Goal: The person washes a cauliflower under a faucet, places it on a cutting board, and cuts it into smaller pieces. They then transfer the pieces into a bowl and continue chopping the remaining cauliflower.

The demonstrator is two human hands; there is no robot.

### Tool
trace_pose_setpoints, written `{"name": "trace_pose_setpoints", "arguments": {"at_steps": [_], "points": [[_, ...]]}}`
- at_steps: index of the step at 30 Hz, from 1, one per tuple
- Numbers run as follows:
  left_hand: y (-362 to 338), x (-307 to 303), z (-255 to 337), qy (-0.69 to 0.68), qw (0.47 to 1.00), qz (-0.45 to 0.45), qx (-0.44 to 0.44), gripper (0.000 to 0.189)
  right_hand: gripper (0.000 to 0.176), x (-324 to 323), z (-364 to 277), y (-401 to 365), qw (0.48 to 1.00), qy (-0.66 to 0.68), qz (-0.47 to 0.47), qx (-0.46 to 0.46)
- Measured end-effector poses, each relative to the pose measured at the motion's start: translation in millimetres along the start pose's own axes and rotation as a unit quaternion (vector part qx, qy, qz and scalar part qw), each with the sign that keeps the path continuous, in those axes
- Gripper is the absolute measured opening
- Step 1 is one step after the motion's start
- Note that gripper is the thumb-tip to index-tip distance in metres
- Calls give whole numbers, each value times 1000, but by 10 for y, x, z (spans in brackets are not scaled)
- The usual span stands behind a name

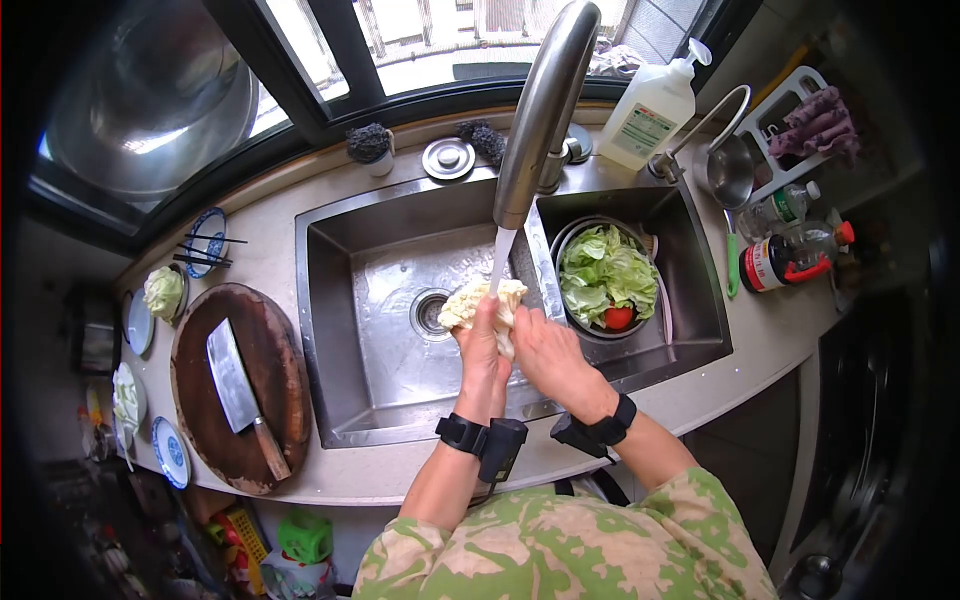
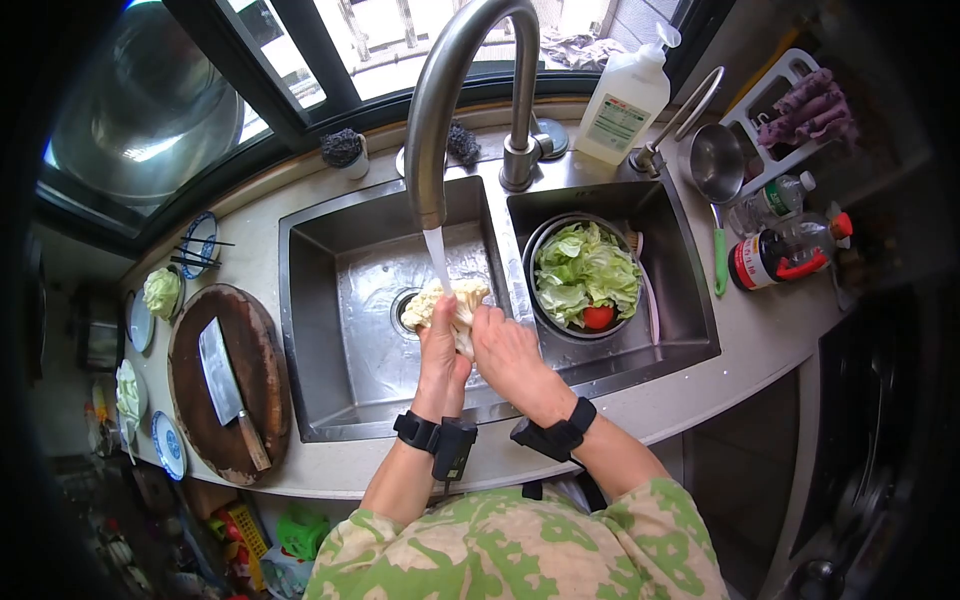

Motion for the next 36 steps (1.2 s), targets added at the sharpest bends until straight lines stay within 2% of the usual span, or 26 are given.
{"name": "trace_pose_setpoints", "arguments": {"at_steps": [3,5,6,8,9,10,12,13,14,15,17,18,19,21,22,24,26,28,29,31,32,33,34,35,36], "points": [[32,-3,77,26,999,-31,-2,45,14,-161,58,-104,997,64,30,16],[-134,184,191,138,982,-119,-42,40,25,-394,163,-135,982,168,79,30],[-148,173,171,139,982,-119,-44,40,25,-359,217,-76,982,169,80,31],[-176,182,74,135,977,-144,-83,41,34,-359,154,10,940,244,155,-179],[-175,190,71,136,976,-150,-84,41,35,-300,150,54,944,270,114,-151],[-192,164,54,146,971,-152,-112,41,35,-366,181,73,944,267,119,-151],[-248,76,4,166,960,-150,-166,41,33,-263,309,190,951,291,-101,-41],[-254,24,3,175,963,-119,-164,44,35,-314,369,267,969,215,-116,-37],[-246,8,23,175,964,-117,-163,44,39,-467,420,342,982,143,-43,-117],[-287,16,67,137,966,-108,-189,44,38,-520,683,510,967,252,-28,14],[-314,-7,114,86,964,-101,-230,45,40,-680,1179,882,956,259,135,-10],[-307,-30,138,82,967,-94,-223,45,41,-811,1322,1110,964,225,140,13],[-319,-60,121,45,963,-76,-254,45,43,-850,1499,1323,926,338,158,64],[-350,-134,104,-11,955,-40,-293,44,53,-935,1770,1759,900,395,180,27],[-360,-162,124,-14,958,-31,-284,44,54,-1007,1809,1923,908,346,237,22],[-422,-267,170,-17,959,36,-280,42,58,-1077,1691,2110,883,442,137,78],[-467,-343,272,-17,967,61,-248,42,58,-1047,1633,2184,872,441,133,169],[-484,-464,486,138,975,96,-145,42,56,-867,1199,2469,878,445,111,136],[-503,-454,610,175,978,92,-63,41,54,-846,1216,2388,881,448,102,111],[-573,-298,862,219,966,63,123,59,50,-845,1229,2349,883,460,78,53],[-572,-321,899,274,937,82,201,60,48,-873,1136,2485,882,465,70,26],[-420,-379,878,371,834,85,399,63,46,-857,1158,2393,881,467,68,3],[-277,-494,802,467,819,105,317,68,44,-824,1259,2248,882,465,71,-12],[-310,-567,826,416,887,134,153,69,42,-818,1323,2286,885,459,78,-25],[-404,-497,813,345,927,149,-13,70,40,-765,1341,2118,888,450,92,-38]]}}
Point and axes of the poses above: each hand's wrist, its own y-axis towards the middle knuckle, its own x-axis out of the palm, z = x × y, the point moved 6 cm from there along y, towards the middle knuckle, and after that the axes turned 5 degrees about y, right-handed, at the moved point
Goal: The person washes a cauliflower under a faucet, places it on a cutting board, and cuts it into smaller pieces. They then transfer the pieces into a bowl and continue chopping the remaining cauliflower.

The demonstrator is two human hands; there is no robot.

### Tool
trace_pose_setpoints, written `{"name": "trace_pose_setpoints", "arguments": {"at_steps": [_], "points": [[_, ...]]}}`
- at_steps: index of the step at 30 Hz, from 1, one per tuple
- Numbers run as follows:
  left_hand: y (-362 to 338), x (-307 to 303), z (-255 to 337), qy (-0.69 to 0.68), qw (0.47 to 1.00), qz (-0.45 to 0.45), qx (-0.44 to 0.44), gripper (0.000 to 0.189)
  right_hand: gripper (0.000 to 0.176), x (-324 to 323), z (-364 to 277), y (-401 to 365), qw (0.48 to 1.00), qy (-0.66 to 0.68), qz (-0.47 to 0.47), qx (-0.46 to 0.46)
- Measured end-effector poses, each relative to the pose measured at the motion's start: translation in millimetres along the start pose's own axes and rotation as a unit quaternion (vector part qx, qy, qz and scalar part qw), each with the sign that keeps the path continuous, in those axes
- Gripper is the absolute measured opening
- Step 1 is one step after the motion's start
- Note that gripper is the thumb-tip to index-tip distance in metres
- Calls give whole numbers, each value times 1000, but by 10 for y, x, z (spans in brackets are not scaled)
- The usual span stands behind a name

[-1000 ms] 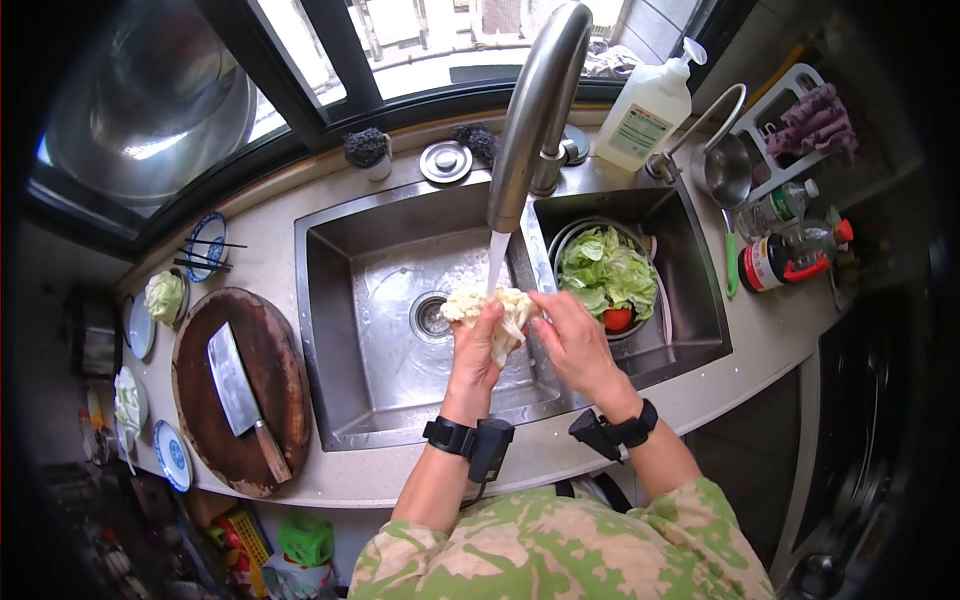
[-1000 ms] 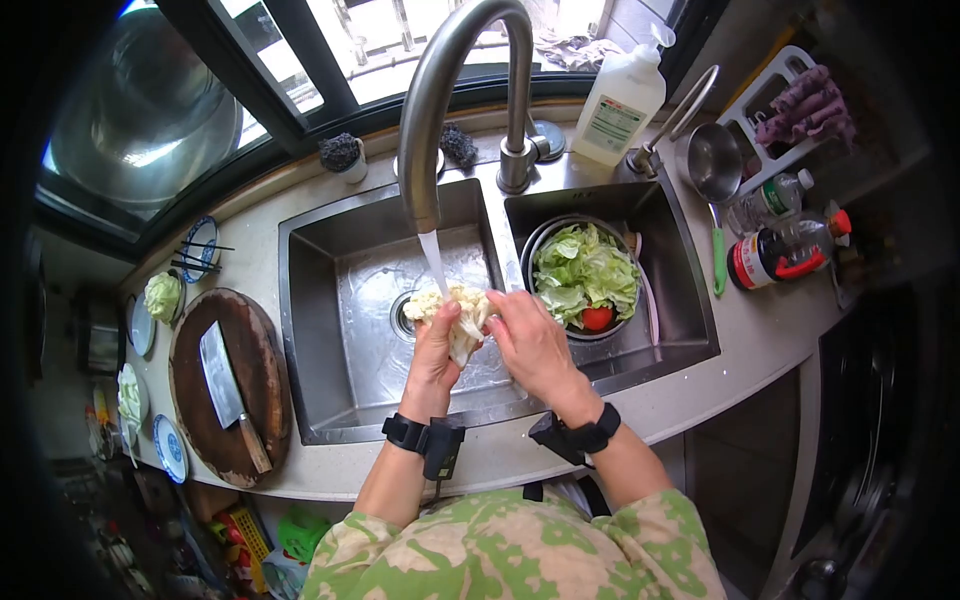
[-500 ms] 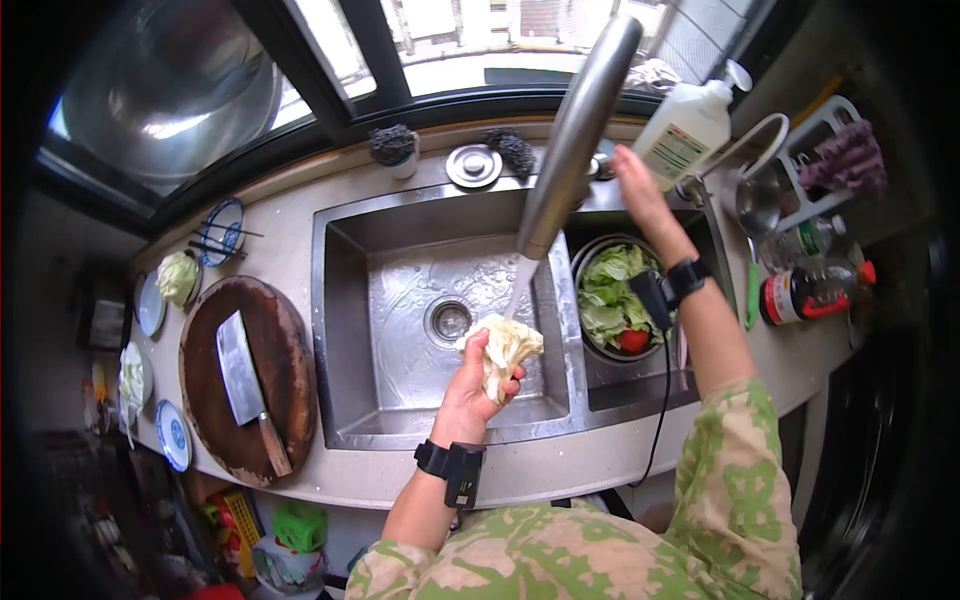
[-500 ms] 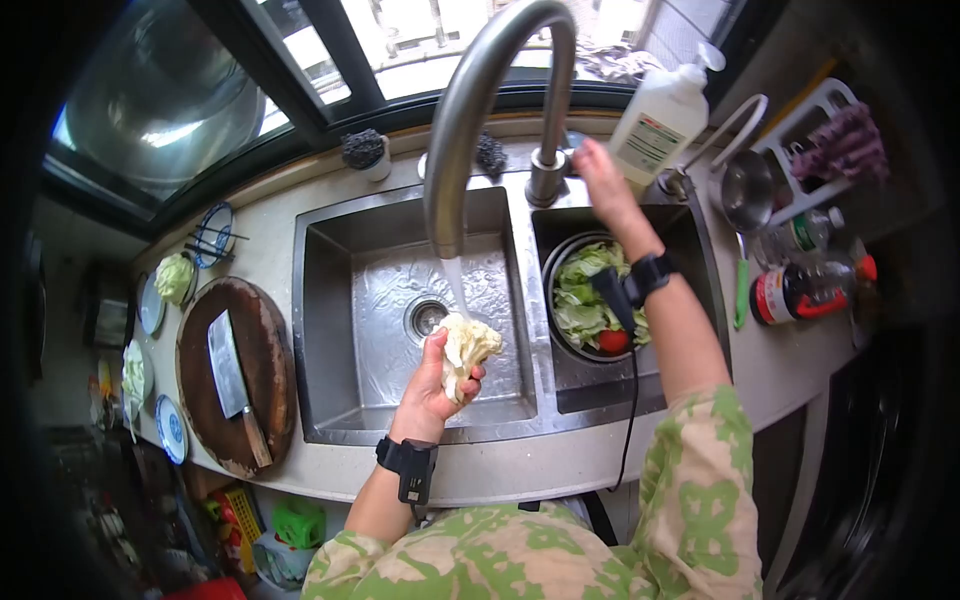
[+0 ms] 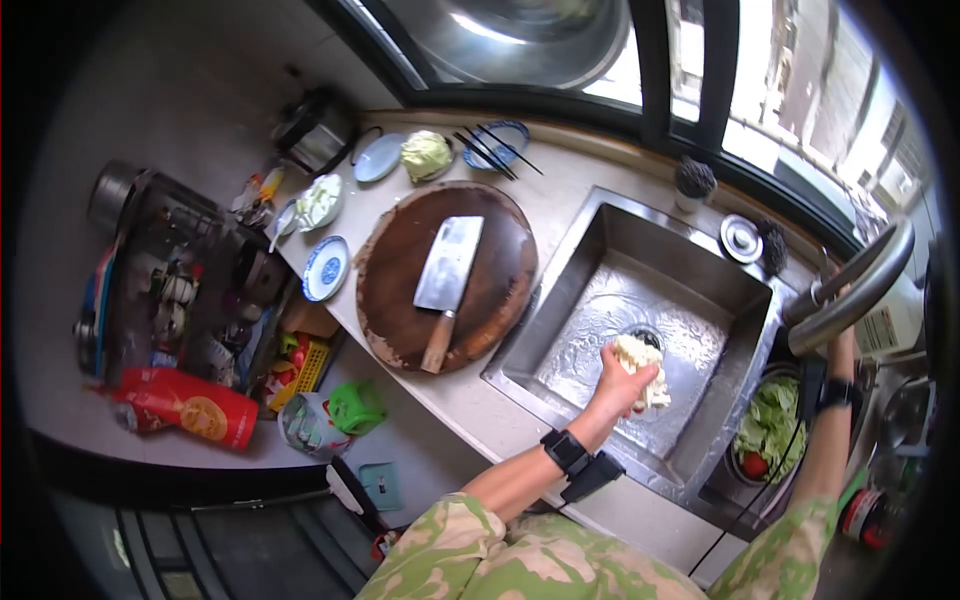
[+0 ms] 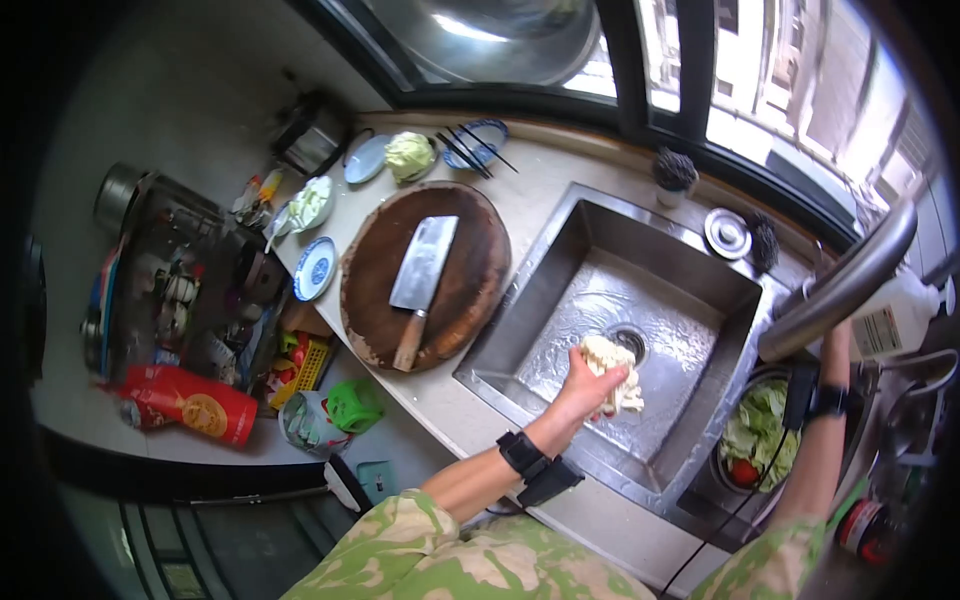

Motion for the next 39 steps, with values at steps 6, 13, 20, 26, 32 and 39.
{"name": "trace_pose_setpoints", "arguments": {"at_steps": [6,13,20,26,32,39], "points": [[-170,-127,322,16,997,-26,70,64,27,-587,586,-497,997,-70,29,-28],[-403,-645,483,4,992,-101,81,71,20,593,-409,-1728,990,-118,-48,57],[-455,-2150,1035,-95,965,-76,234,76,17,2517,-818,-2978,991,-85,-82,70],[210,-3727,1230,-58,948,77,304,76,35,4271,-1634,-2841,987,-114,-116,0],[462,-4267,1432,59,954,90,279,71,56,5019,-1682,-2608,932,-327,-91,-130],[498,-4783,1156,-21,971,50,231,54,59,4961,-1384,-2395,970,-238,-38,-43]]}}
Point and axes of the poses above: each hand's wrist, its own y-axis towards the middle knuckle, its own x-axis out of the palm, z = x × y, the point moved 6 cm from there along y, towards the middle knuckle, and after that the axes turned 5 degrees about y, right-handed, at the moved point
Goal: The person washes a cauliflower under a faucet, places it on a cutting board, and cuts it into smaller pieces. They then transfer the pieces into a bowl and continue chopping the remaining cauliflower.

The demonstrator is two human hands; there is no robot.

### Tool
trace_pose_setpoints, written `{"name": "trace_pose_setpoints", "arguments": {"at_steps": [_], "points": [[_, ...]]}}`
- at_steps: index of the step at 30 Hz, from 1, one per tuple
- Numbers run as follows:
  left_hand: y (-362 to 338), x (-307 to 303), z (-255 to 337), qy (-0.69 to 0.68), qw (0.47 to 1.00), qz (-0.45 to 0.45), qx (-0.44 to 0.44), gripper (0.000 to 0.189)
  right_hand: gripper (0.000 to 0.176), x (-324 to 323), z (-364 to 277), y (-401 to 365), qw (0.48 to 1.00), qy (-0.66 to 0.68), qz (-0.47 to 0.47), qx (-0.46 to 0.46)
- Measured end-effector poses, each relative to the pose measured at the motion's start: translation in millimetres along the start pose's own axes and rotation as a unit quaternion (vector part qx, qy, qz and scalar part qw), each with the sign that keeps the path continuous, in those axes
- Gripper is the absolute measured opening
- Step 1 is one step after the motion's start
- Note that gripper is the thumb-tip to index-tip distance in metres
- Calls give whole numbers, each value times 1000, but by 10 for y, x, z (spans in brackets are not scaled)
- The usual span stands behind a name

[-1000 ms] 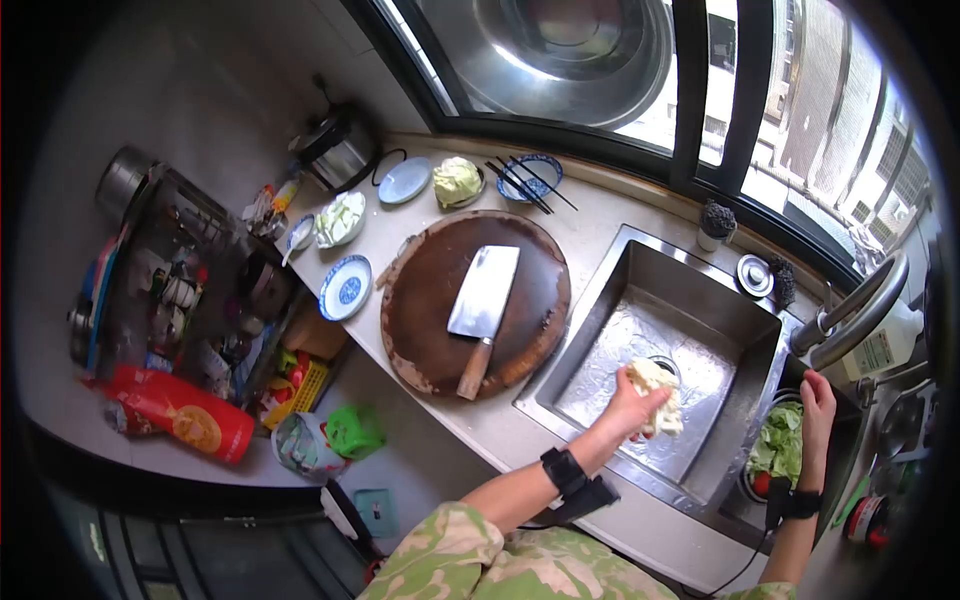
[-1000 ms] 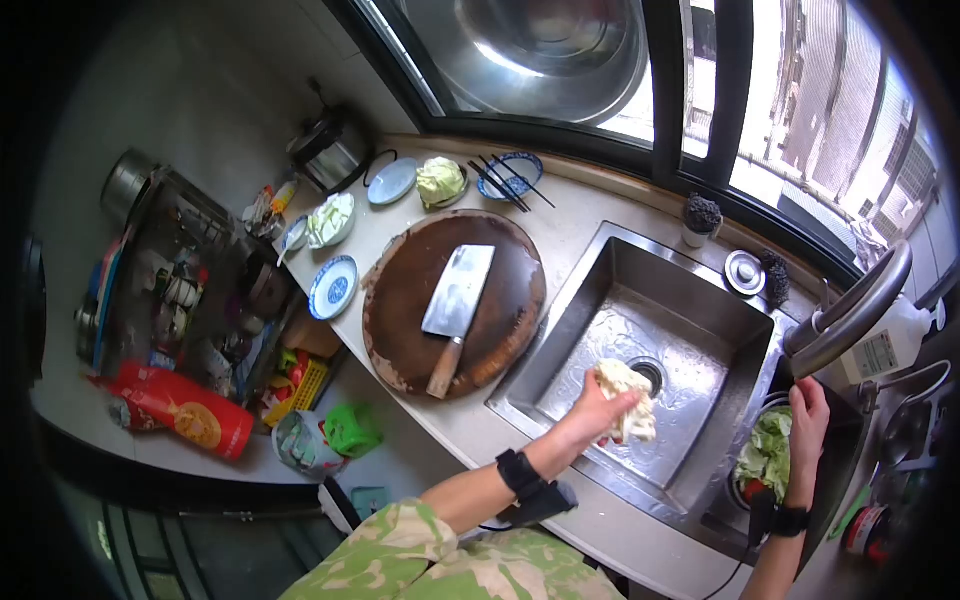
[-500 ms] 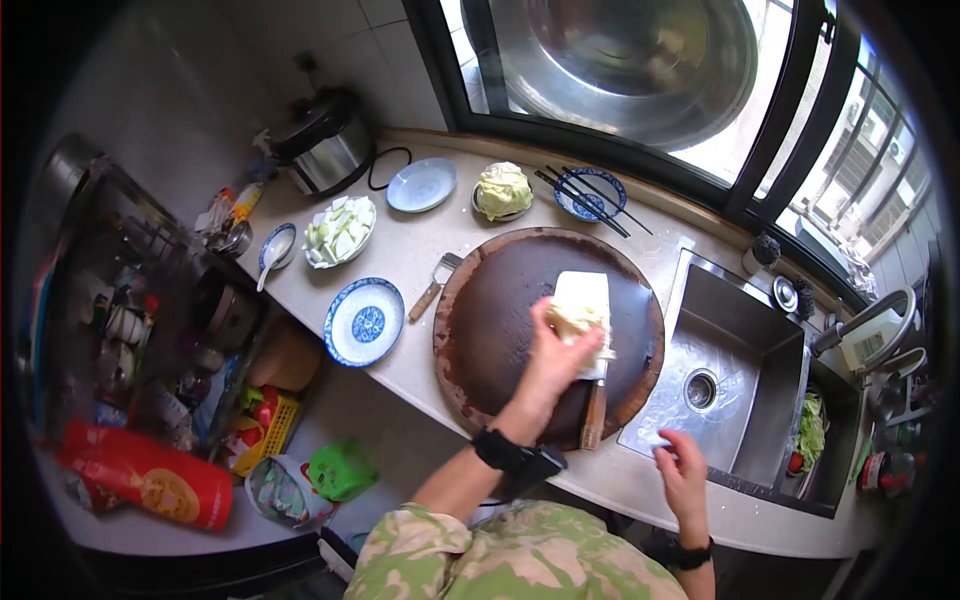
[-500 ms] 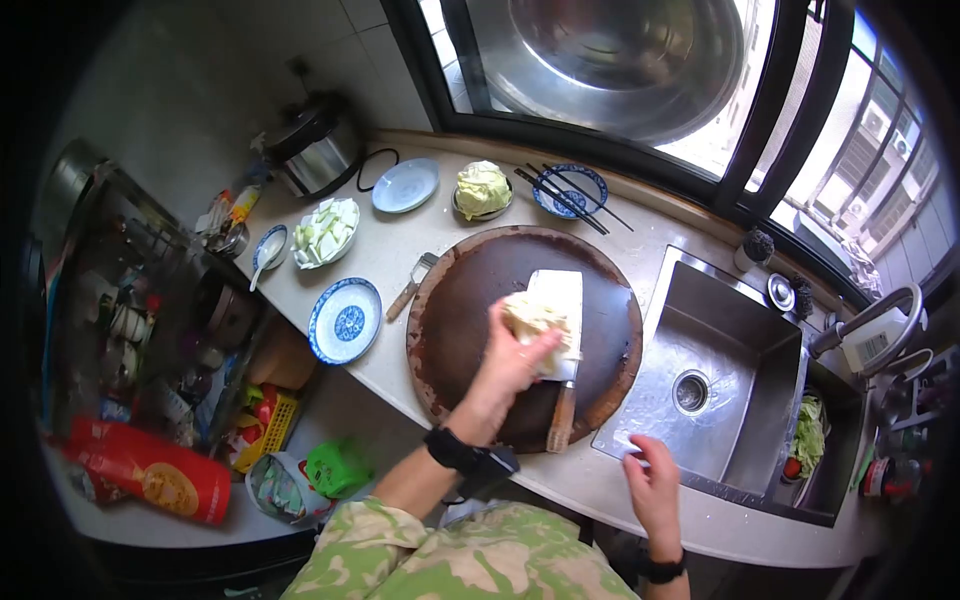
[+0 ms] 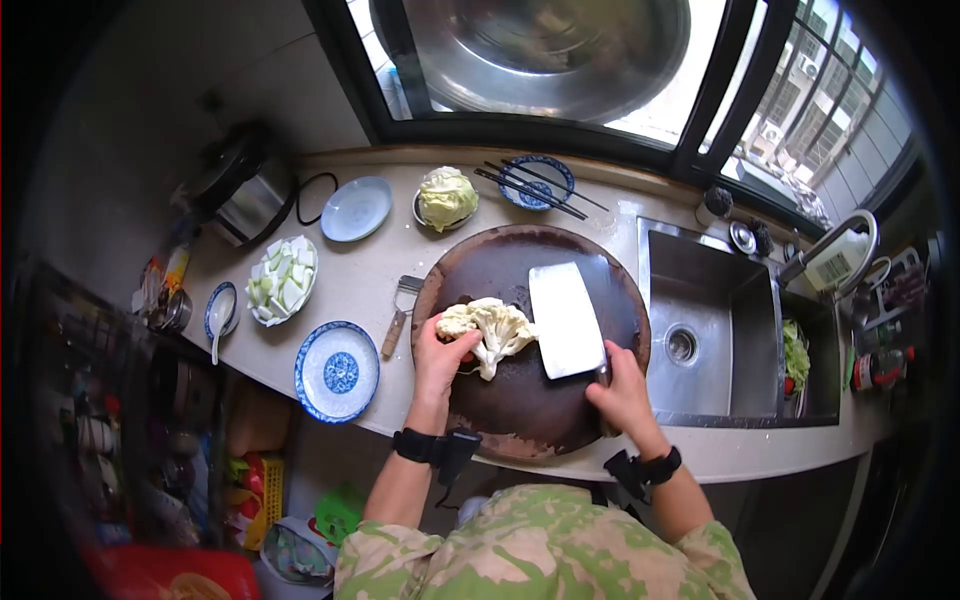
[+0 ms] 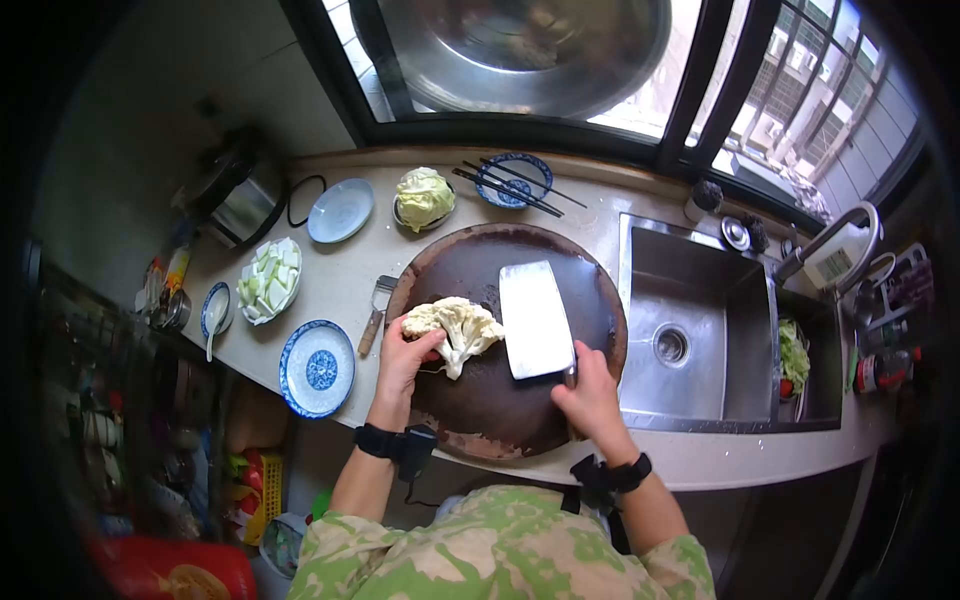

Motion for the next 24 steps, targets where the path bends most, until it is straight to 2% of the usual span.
{"name": "trace_pose_setpoints", "arguments": {"at_steps": [1,3,5,7,8,9,10,11,12,13,14,15,16,17,18,19,20,23,24], "points": [[-42,-23,11,6,1000,-7,-4,54,51,69,241,40,976,166,-32,135],[-127,-92,16,-69,995,28,-61,54,46,31,341,77,930,264,-126,223],[-193,-101,34,-71,995,30,-61,53,42,-118,179,12,924,276,-122,234],[-305,-142,78,-25,996,74,-43,52,37,-349,-73,-44,987,105,-47,111],[-356,-172,110,23,996,82,-26,54,34,-406,-179,-116,985,163,-8,49],[-379,-224,11,21,996,84,-28,54,31,-486,-291,-191,990,138,-9,38],[-403,-317,-4,165,977,123,53,56,30,-516,-341,-269,986,163,-16,38],[-450,-341,10,306,930,159,131,58,29,-541,-383,-336,981,189,-23,39],[-544,-311,107,298,941,147,71,59,29,-590,-463,-371,981,190,-28,38],[-701,-289,101,300,940,152,64,59,30,-582,-585,-460,980,177,-89,30],[-844,-232,88,247,952,173,47,58,31,-573,-638,-448,974,165,-155,8],[-930,-209,61,196,963,183,33,57,32,-518,-650,-460,972,150,-178,-3],[-996,-185,55,243,942,209,104,58,32,-471,-666,-462,972,138,-191,-24],[-1045,-169,42,318,920,200,109,59,32,-420,-675,-472,970,126,-204,-42],[-1106,-148,75,352,910,204,83,57,32,-372,-656,-480,968,133,-208,-41],[-1157,-121,111,384,898,206,57,55,31,-337,-675,-485,969,113,-205,-79],[-1172,-111,109,387,897,206,54,55,30,-319,-701,-495,968,90,-202,-116],[-1021,-108,135,374,900,207,81,58,29,-330,-777,-370,957,60,-241,-150],[-871,-132,149,331,914,188,140,62,27,-342,-800,-336,954,62,-252,-152]]}}
Point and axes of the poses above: each hand's wrist, its own y-axis towards the middle knuckle, its own x-axis out of the palm, z = x × y, the point moved 6 cm from there along y, towards the middle knuckle, and after that the axes turned 5 degrees about y, right-handed, at the moved point
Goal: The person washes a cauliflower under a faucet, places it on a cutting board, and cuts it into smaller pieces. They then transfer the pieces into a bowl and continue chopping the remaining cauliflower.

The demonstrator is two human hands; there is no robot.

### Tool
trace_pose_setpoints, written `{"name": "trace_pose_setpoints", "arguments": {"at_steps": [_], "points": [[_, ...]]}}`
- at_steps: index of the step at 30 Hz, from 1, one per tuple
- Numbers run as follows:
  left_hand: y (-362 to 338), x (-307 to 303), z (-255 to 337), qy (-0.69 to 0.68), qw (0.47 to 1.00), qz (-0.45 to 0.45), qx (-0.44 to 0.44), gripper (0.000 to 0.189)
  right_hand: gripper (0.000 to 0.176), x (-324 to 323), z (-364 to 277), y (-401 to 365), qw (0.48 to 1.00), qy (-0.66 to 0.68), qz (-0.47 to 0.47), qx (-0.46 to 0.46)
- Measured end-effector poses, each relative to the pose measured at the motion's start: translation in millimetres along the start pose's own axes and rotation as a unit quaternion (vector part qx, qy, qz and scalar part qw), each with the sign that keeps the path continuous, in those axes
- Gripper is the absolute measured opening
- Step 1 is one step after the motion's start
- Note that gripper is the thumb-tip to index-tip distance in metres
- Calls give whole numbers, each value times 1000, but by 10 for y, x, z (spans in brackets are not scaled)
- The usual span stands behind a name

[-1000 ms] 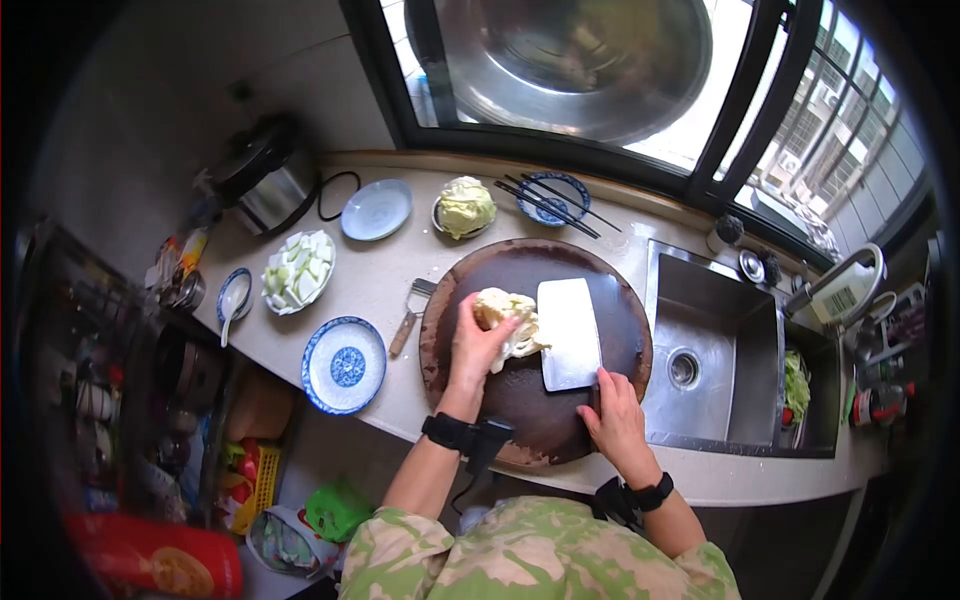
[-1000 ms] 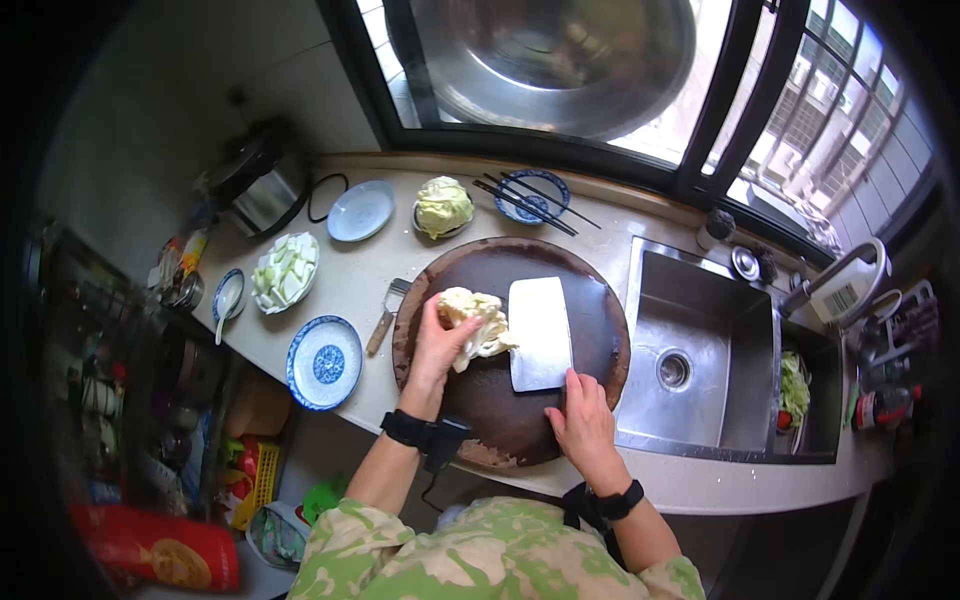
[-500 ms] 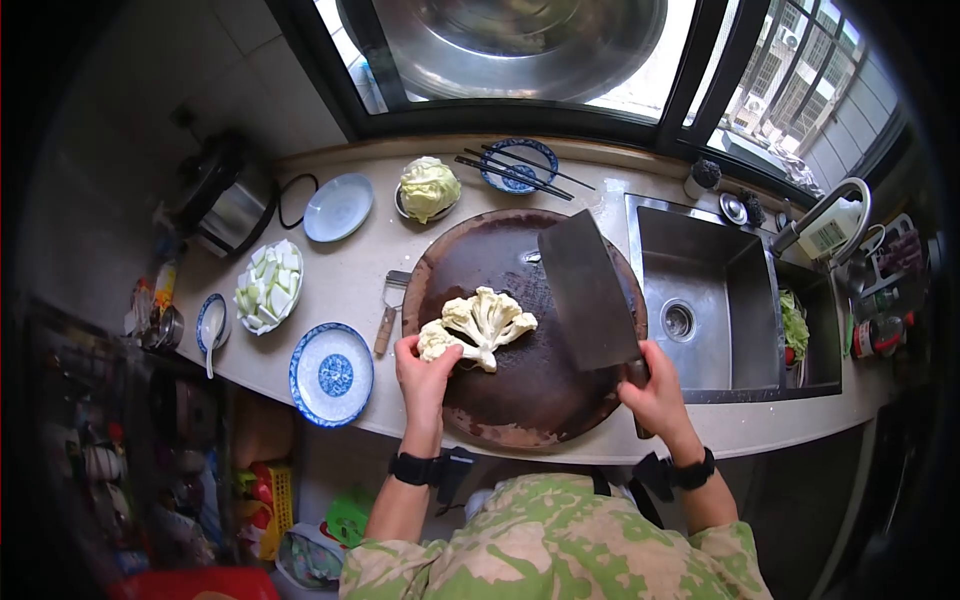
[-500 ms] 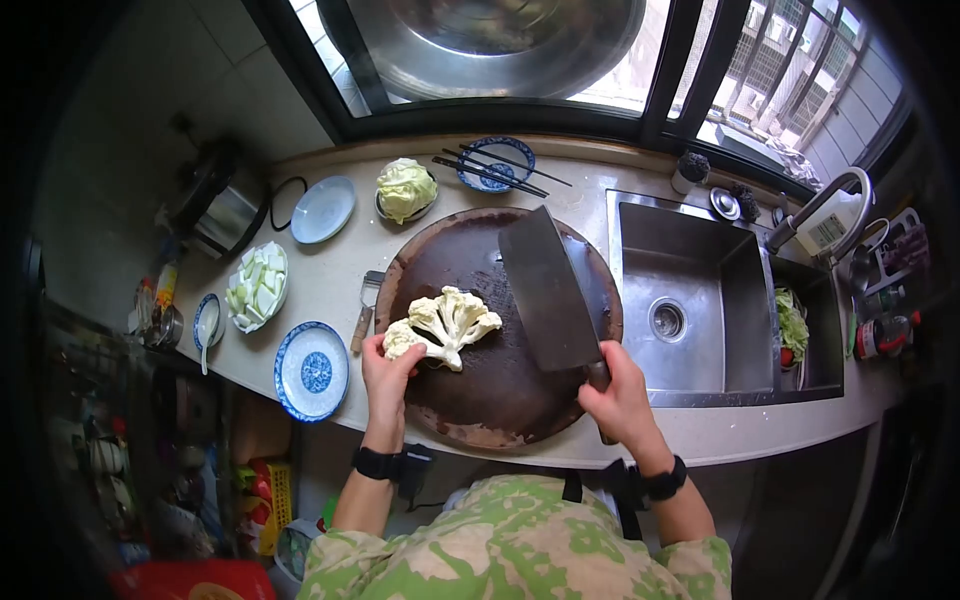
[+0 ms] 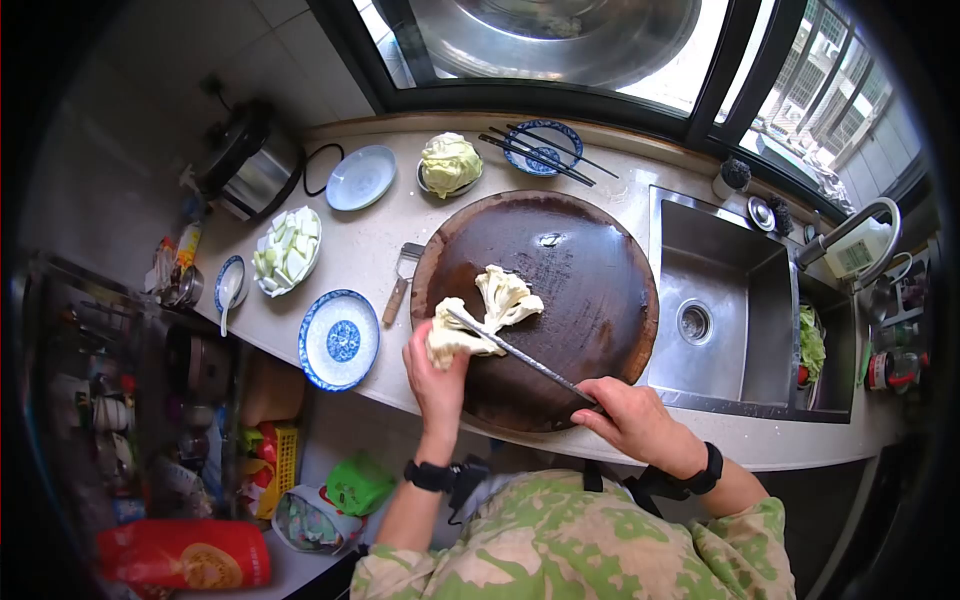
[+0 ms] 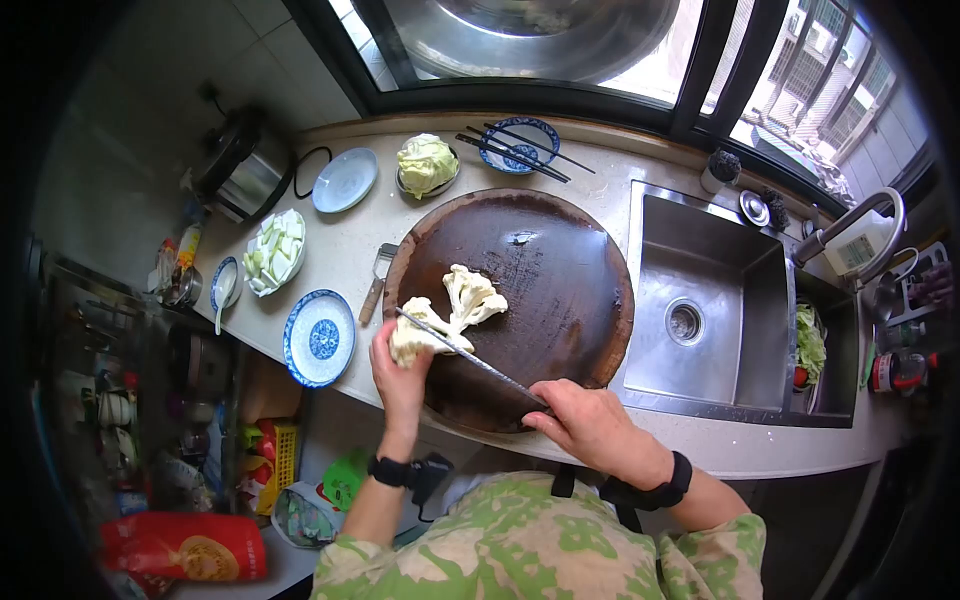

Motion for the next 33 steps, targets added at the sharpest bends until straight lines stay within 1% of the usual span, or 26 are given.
{"name": "trace_pose_setpoints", "arguments": {"at_steps": [1,3,4,5,7,8,9,10,11,12,13,15,16,19,20,21,23,26,27,30,32,33], "points": [[146,52,-18,-59,997,7,50,67,27,-27,5,14,1000,-6,-1,1],[488,249,-49,-157,983,-47,78,75,26,-83,9,24,999,-32,10,16],[647,314,30,-252,962,-79,70,77,25,-91,61,6,998,-15,28,48],[715,313,90,-196,973,-91,79,78,25,-104,39,9,998,-22,24,51],[744,129,247,-77,990,-6,118,64,24,-120,56,15,992,-15,16,123],[670,87,193,-63,995,12,70,53,21,-130,10,51,995,-20,32,98],[523,44,135,-49,998,29,23,42,21,-130,7,102,995,-24,31,95],[346,14,186,-56,997,49,29,33,21,-125,-15,161,996,-43,28,69],[204,40,272,5,992,34,120,31,20,-112,-33,221,997,-62,23,44],[101,98,295,47,989,32,133,30,20,-99,-56,308,997,-74,27,11],[38,162,315,89,985,30,145,28,20,-104,-67,399,997,-76,22,9],[48,239,262,98,984,52,142,25,19,-85,-150,576,986,-159,-15,-46],[71,269,232,108,982,70,141,23,18,-74,-151,645,983,-167,-13,-79],[108,237,66,96,980,94,146,20,17,-31,-116,810,975,-198,-44,-87],[95,206,25,70,981,98,154,17,17,-12,-95,848,975,-197,-48,-90],[94,174,12,73,981,100,151,17,17,14,-78,884,976,-188,-52,-95],[123,156,-52,62,989,68,117,18,17,64,-84,922,977,-177,-56,-103],[148,46,100,63,987,90,116,18,16,105,-123,956,978,-173,-56,-104],[150,65,73,63,987,92,112,18,15,131,-129,972,975,-186,-69,-103],[177,174,-37,74,990,69,98,18,14,198,-159,1049,967,-212,-97,-105],[174,182,5,61,983,62,161,18,14,259,-176,1106,962,-224,-111,-108],[187,175,-13,62,983,63,159,18,14,308,-175,1130,958,-233,-120,-116]]}}
Point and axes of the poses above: each hand's wrist, its own y-axis towards the middle knuckle, its own x-axis out of the palm, z = x × y, the point moved 6 cm from there along y, towards the middle knuckle, and after that the axes turned 5 degrees about y, right-handed, at the moved point
